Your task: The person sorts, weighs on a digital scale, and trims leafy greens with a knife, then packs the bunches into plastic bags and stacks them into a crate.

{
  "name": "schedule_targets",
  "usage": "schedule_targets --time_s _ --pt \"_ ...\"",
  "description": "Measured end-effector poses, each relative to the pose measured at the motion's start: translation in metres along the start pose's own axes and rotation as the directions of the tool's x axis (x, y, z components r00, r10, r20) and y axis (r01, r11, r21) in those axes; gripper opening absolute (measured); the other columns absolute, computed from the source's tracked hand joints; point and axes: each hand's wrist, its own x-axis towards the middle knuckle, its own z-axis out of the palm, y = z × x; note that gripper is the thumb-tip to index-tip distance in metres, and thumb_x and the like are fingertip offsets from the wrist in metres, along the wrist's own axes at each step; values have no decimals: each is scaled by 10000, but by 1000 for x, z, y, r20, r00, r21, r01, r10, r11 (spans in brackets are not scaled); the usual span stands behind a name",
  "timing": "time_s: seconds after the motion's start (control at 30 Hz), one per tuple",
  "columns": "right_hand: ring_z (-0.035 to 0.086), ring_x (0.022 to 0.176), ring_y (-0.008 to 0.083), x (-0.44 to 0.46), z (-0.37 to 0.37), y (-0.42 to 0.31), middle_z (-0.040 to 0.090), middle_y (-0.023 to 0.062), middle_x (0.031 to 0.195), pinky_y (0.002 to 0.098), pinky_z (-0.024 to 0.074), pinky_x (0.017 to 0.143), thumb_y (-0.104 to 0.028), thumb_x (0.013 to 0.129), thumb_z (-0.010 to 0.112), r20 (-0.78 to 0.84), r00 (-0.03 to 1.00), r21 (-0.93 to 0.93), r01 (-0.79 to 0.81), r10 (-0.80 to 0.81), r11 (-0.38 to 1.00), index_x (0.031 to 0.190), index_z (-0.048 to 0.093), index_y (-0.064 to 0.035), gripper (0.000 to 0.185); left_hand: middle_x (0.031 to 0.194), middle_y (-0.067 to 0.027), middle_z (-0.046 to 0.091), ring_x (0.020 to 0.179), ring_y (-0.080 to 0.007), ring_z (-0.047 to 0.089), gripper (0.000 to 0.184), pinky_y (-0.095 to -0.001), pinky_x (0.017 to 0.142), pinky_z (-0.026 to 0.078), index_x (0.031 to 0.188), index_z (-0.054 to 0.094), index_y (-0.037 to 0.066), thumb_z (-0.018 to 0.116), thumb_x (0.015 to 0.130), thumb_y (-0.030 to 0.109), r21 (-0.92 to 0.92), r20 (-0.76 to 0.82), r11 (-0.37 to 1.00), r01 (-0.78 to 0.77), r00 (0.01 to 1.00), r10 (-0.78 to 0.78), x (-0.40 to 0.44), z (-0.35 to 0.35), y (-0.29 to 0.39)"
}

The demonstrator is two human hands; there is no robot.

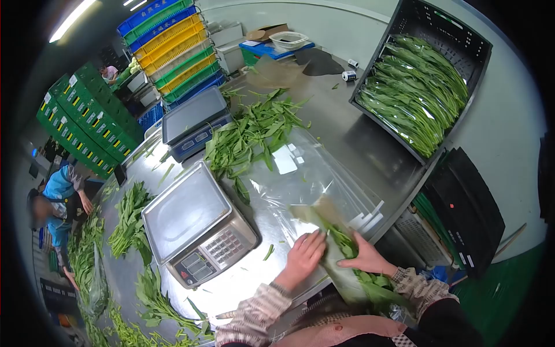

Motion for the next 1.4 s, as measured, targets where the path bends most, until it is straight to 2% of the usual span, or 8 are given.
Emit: schedule_targets --time_s 0.23,0.43,0.6,0.7,0.73,0.97,1.07,1.4 --pt "406 1299 280 14 42 -6 438 222 1374 348 302 1095 -306 800 754 -96 994 168 62 -46 984 1433 239 56 893 935 -258 657 866 -383 650 312 -413 774 503 1067 595 -58 654 819 122 -306 41 167 937 188 -981 -37 14 7" --pt "603 785 105 26 37 51 666 37 940 266 490 712 -360 1001 454 -17 994 627 -70 104 776 1236 561 52 487 850 -196 651 705 -319 653 98 -367 636 510 940 619 0 622 846 24 -290 -74 462 838 461 -884 -53 -25 22" --pt "614 743 134 19 42 55 650 88 833 279 482 690 -142 964 518 -228 925 -238 251 -305 938 1251 603 -86 305 920 -180 627 717 -339 642 175 -369 638 530 892 593 32 633 752 -66 -176 -83 783 597 783 -616 -97 -29 24" --pt "653 772 240 12 44 31 644 182 859 307 500 728 -90 905 542 -50 962 291 -241 267 926 1361 512 -175 465 907 -166 617 702 -332 633 274 -372 589 530 921 582 39 625 681 -86 29 -54 874 485 874 -483 -92 -47 29" --pt "650 781 340 5 44 31 627 217 842 341 507 719 -148 870 551 -50 959 -315 250 -279 915 1475 325 -182 647 969 -152 622 731 -307 648 412 -386 561 534 1108 566 83 633 708 18 155 -33 887 434 900 -435 -87 -51 24" --pt "656 784 386 -50 29 -10 635 245 876 426 533 751 -232 857 568 244 932 -420 350 -268 837 1508 208 -149 749 855 -186 586 720 -333 645 683 -422 595 545 1483 316 189 494 839 49 317 616 795 517 526 -587 -65 -101 91" --pt "641 606 340 -68 30 6 632 186 740 387 536 588 -159 808 589 279 945 -117 211 -172 970 1477 303 -133 729 850 -166 612 634 -286 634 730 -400 555 530 1472 348 151 548 776 53 168 318 929 330 874 -368 -73 -113 105" --pt "538 511 73 -20 -98 -258 623 15 684 232 465 494 21 768 573 -93 740 100 672 -666 734 1239 567 -2 471 706 -70 609 593 -121 573 818 -255 519 499 1515 190 99 540 806 -108 -698 -35 445 561 594 -803 145 -253 17"
